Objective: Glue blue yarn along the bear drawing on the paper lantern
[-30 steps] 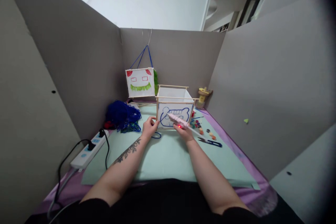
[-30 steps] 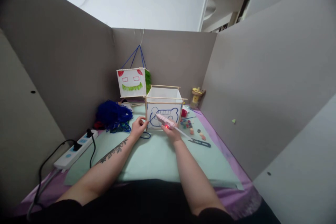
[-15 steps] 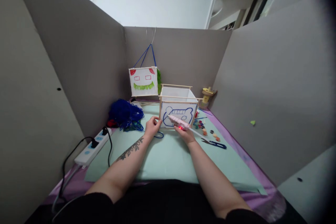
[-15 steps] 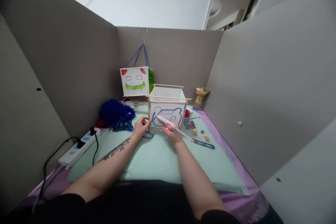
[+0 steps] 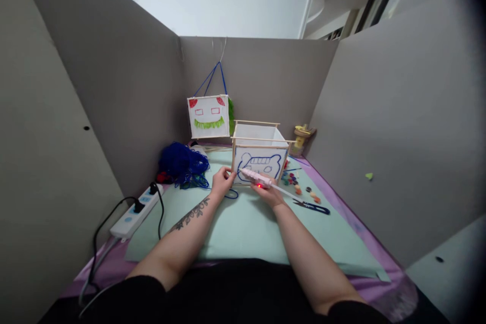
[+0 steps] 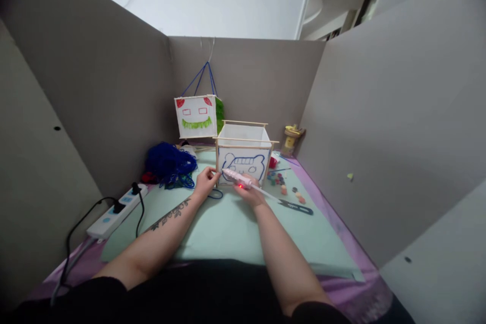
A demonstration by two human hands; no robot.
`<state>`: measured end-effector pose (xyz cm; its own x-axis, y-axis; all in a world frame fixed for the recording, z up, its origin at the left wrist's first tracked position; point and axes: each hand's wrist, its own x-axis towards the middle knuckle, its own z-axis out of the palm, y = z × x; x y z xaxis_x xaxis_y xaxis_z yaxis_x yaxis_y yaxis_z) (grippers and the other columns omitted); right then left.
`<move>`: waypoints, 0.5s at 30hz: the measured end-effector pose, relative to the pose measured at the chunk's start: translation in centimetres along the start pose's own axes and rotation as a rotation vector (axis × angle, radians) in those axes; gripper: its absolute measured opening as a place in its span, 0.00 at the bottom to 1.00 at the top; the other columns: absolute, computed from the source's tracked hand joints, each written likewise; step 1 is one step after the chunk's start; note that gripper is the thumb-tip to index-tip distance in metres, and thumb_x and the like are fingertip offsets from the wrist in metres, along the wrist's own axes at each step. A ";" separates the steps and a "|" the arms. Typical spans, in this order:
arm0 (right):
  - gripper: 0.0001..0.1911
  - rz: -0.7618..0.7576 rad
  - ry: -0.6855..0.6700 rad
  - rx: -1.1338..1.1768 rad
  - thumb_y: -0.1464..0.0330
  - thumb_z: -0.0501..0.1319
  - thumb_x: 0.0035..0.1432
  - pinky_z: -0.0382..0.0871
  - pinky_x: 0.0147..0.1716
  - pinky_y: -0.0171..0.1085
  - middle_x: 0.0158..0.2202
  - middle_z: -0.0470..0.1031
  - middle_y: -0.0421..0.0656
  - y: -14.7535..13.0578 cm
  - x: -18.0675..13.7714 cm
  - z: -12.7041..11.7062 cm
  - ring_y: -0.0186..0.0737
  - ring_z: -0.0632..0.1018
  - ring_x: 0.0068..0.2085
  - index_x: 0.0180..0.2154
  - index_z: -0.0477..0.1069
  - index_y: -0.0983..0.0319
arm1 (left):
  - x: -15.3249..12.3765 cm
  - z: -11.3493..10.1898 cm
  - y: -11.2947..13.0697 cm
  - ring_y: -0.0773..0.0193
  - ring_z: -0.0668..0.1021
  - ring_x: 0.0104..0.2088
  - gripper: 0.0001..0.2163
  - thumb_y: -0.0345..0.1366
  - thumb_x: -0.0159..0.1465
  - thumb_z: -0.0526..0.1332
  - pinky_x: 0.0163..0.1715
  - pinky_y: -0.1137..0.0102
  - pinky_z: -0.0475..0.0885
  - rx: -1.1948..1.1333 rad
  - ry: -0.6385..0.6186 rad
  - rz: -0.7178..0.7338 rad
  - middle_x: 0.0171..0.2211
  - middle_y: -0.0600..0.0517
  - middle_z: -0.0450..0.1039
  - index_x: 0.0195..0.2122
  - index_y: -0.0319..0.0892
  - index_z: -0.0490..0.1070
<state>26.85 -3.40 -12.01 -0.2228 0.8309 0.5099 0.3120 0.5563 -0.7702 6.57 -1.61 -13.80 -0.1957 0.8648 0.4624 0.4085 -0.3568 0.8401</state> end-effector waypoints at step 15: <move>0.10 0.013 0.086 0.041 0.61 0.64 0.49 0.70 0.34 0.39 0.30 0.74 0.42 0.9 0.0 -0.2 0.41 0.73 0.31 0.31 0.72 0.60 | 0.0 -0.1 0.4 0.68 0.68 0.21 0.09 0.42 0.56 0.61 0.25 0.73 0.61 0.014 -0.002 -0.017 0.18 0.59 0.64 0.31 0.42 0.69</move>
<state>27.27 -2.87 -12.64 -0.1387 0.8370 0.5293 0.2763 0.5459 -0.7910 6.62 -1.80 -13.46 -0.2004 0.8714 0.4478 0.4181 -0.3373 0.8435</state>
